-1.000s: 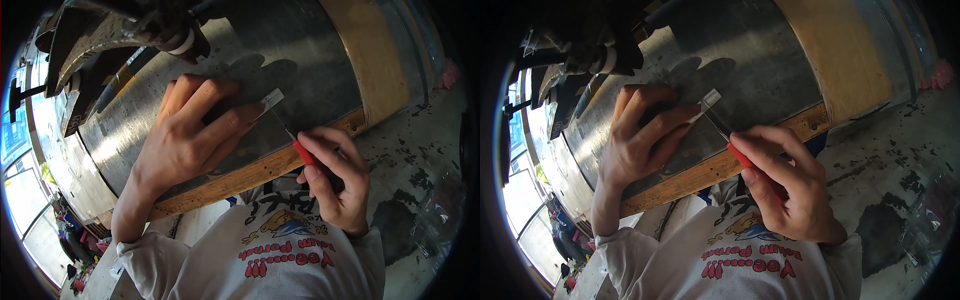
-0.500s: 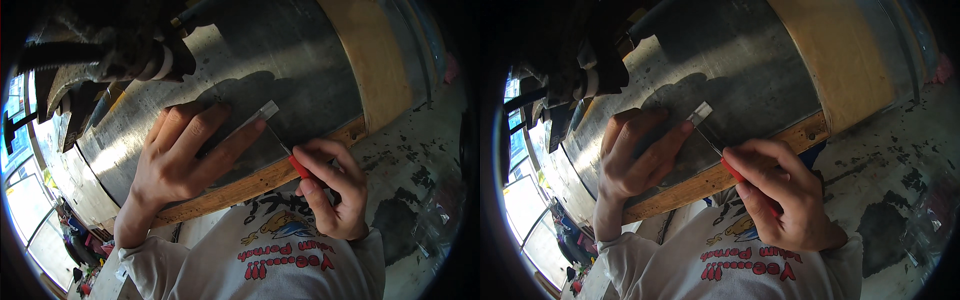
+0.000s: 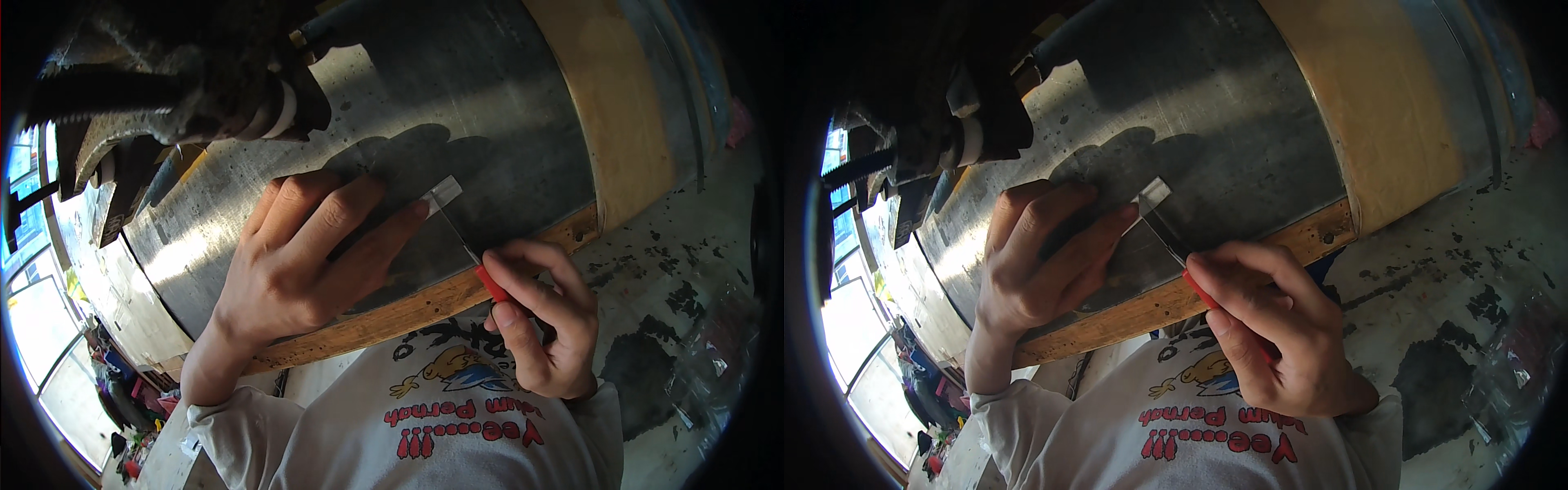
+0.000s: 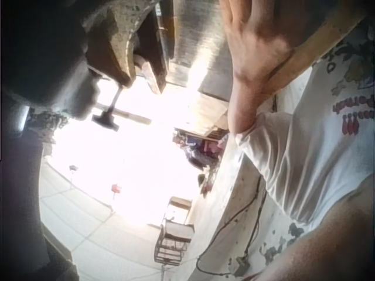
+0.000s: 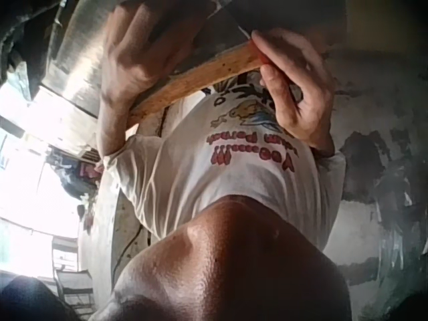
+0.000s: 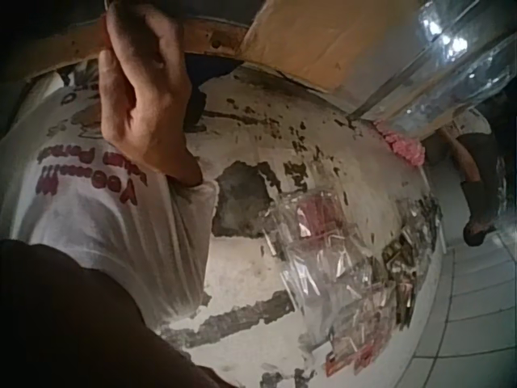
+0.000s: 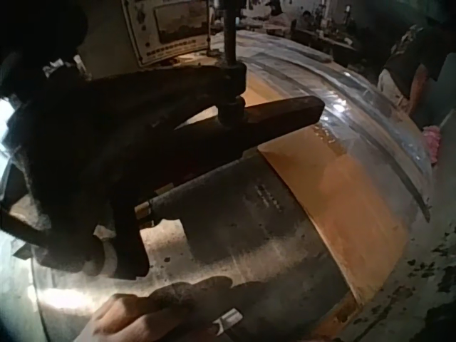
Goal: The person uses a hand-operated press on yellow plastic pieces, trims the edges with a utility knife, and applies red tape to the back of the items.
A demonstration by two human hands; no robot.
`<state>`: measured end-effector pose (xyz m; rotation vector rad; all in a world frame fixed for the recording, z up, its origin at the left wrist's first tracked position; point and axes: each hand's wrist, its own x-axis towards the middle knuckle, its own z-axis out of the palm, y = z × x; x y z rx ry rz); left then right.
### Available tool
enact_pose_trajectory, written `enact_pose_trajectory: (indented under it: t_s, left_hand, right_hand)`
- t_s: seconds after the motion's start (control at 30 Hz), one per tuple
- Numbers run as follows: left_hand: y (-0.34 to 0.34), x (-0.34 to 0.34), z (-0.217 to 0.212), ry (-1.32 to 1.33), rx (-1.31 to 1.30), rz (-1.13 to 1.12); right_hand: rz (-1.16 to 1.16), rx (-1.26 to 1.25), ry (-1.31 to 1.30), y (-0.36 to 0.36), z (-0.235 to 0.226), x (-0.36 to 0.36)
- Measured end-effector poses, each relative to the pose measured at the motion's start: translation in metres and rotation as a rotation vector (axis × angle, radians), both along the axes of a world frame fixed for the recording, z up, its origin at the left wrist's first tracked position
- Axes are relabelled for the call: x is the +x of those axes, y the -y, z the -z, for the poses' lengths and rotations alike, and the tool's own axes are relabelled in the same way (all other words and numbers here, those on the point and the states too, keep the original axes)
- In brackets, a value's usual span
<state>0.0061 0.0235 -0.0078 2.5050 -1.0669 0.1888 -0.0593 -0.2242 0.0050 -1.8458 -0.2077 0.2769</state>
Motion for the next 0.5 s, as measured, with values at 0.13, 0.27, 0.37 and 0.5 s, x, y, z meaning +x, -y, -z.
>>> enact_pose_trajectory:
  t_s: [0.13,0.27,0.37,0.5]
  left_hand:
    - [0.0001,0.0003,-0.0005,-0.016,0.016,-0.01]
    - [0.0,0.0002,0.0002,-0.018,0.007,-0.013]
    - [0.0001,0.0002,-0.0002,-0.023,0.01,-0.012]
    - [0.0,0.0012,-0.0009,-0.018,-0.001,0.002]
  right_hand:
    - [-0.002,-0.014,0.0,0.0003,-0.0005,-0.0001]
    - [-0.015,-0.013,0.0,0.0012,0.0009,0.0]
    - [-0.002,-0.015,0.043,-0.0006,0.0054,0.0004]
    - [0.012,-0.016,0.046,-0.0006,0.0048,0.0002]
